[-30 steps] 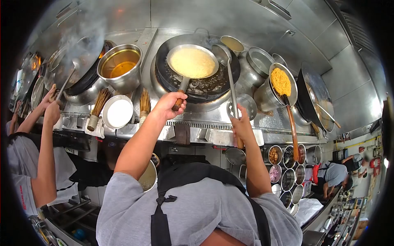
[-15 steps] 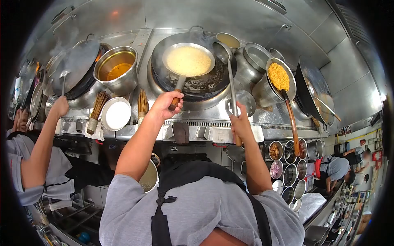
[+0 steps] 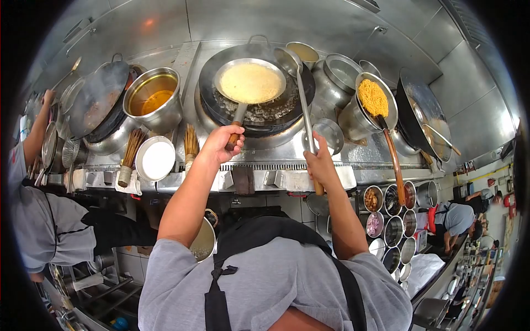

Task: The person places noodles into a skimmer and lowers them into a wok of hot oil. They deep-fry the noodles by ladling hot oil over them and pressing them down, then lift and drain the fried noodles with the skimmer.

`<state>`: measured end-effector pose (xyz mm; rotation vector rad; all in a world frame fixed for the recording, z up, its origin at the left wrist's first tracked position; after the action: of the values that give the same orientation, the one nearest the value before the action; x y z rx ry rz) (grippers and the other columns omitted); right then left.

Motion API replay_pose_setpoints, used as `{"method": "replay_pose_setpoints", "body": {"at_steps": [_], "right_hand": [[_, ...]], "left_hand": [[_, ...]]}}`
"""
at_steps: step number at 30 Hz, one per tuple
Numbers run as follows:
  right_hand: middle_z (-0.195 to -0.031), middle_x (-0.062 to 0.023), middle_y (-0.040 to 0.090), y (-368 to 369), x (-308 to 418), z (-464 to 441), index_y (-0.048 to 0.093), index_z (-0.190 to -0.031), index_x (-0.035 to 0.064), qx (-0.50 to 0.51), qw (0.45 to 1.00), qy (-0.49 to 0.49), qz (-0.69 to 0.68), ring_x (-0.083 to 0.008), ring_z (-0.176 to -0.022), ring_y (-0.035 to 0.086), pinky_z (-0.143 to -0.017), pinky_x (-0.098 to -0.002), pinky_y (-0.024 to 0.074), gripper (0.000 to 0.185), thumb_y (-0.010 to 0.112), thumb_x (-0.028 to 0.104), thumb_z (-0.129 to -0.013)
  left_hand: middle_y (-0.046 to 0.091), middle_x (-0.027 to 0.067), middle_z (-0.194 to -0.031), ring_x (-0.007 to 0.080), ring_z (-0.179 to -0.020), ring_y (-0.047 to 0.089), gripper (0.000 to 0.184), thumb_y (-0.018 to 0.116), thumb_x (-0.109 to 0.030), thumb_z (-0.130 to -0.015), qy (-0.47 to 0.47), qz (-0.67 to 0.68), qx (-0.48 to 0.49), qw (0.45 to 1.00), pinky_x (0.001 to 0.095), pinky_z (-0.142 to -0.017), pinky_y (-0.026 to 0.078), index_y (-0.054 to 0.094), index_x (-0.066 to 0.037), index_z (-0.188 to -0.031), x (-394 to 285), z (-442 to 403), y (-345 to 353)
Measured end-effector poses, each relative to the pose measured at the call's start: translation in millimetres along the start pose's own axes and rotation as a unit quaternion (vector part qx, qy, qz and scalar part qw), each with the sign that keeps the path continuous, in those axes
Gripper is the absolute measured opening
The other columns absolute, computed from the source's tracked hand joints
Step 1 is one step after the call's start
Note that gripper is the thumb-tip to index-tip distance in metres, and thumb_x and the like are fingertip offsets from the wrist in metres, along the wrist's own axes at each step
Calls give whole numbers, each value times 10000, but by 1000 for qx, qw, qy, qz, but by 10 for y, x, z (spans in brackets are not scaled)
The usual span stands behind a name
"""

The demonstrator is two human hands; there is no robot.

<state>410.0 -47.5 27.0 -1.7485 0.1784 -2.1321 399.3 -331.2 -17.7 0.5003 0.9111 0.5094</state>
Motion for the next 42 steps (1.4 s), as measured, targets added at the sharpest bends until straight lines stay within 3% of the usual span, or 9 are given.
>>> {"method": "replay_pose_setpoints", "body": {"at_steps": [9, 13, 17, 24, 25, 29, 33, 36, 42], "right_hand": [[-661, -68, 509, 360, -21, -272, 255, -1455, 139, 59, 996, 12, -63, -141, -430, 476, -364, -308, 403, 636, 554, 111, -894], [-639, -71, 522, 397, -236, -185, 239, -1455, 149, 3, 999, -16, 50, -147, -432, 484, -359, -309, 404, 633, 543, 119, -901], [-595, -16, 467, 444, -86, -8, 232, -1458, 152, 48, 998, 42, -27, -107, -407, 437, -344, -276, 365, 649, 546, 76, -896], [-629, -40, 504, 345, 69, -394, 237, -1461, 151, -12, 996, -63, 61, -124, -424, 463, -357, -294, 378, 645, 539, 56, -899], [-792, -172, 631, 265, 163, -508, 288, -1441, 134, -3, 992, -40, 123, -227, -497, 569, -446, -360, 471, 608, 542, 119, -888], [-834, -183, 626, 263, 388, -907, 312, -1419, 173, 1, 968, -109, 228, -227, -532, 584, -445, -369, 468, 588, 545, 122, -882], [-991, -279, 635, 231, 506, -949, 312, -1413, 135, 126, 976, 2, 180, -372, -706, 653, -619, -420, 513, 580, 533, 146, -878], [-756, -131, 571, 249, 484, -995, 306, -1432, 152, 53, 956, -135, 255, -190, -519, 539, -476, -354, 440, 613, 552, 118, -872], [-937, -218, 630, 68, 473, -940, 326, -1422, 152, 108, 919, -175, 336, -300, -771, 638, -707, -408, 490, 602, 559, 143, -867]], "left_hand": [[542, 33, -690, 112, -535, 520, 122, 635, -89, -827, 11, 3, -3, 1000, 217, -417, 402, 521, -75, -868, 26, 25, 20], [552, 55, -715, 117, -533, 511, 144, 636, -75, -821, 20, 2, -24, 1000, 214, -410, 390, 511, -69, -892, 38, 82, 57], [549, 45, -703, 116, -539, 514, 127, 636, -75, -819, 16, -2, -26, 1000, 216, -419, 392, 520, -71, -871, 32, 53, 53], [541, 30, -687, 114, -544, 524, 112, 631, -85, -826, 9, -6, -19, 1000, 220, -434, 403, 522, -76, -852, 6, 54, 38], [541, 30, -689, 113, -545, 524, 115, 631, -84, -826, 7, -3, -14, 1000, 220, -434, 403, 520, -76, -857, 7, 53, 40], [546, 62, -734, 122, -531, 510, 174, 631, -60, -816, 1, 13, -13, 1000, 201, -390, 396, 498, -61, -929, 11, 53, 31], [542, 41, -708, 115, -538, 517, 143, 631, -73, -819, 5, 8, -11, 1000, 214, -414, 402, 505, -71, -886, -4, 23, -12], [542, 31, -696, 111, -541, 522, 126, 632, -79, -818, 8, -4, -11, 1000, 220, -429, 409, 512, -75, -856, 28, 30, 0], [545, 33, -696, 112, -537, 523, 118, 630, -77, -817, 6, -3, -18, 1000, 224, -425, 420, 516, -65, -843, -13, 42, 0]]}}
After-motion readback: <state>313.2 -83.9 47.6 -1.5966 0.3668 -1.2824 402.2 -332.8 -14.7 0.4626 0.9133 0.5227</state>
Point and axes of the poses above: each hand's wrist, its own z-axis away from the middle knuckle, its own y-axis out of the palm, x = y × z, the point moved 4 cm from there along -z, towards the middle knuckle
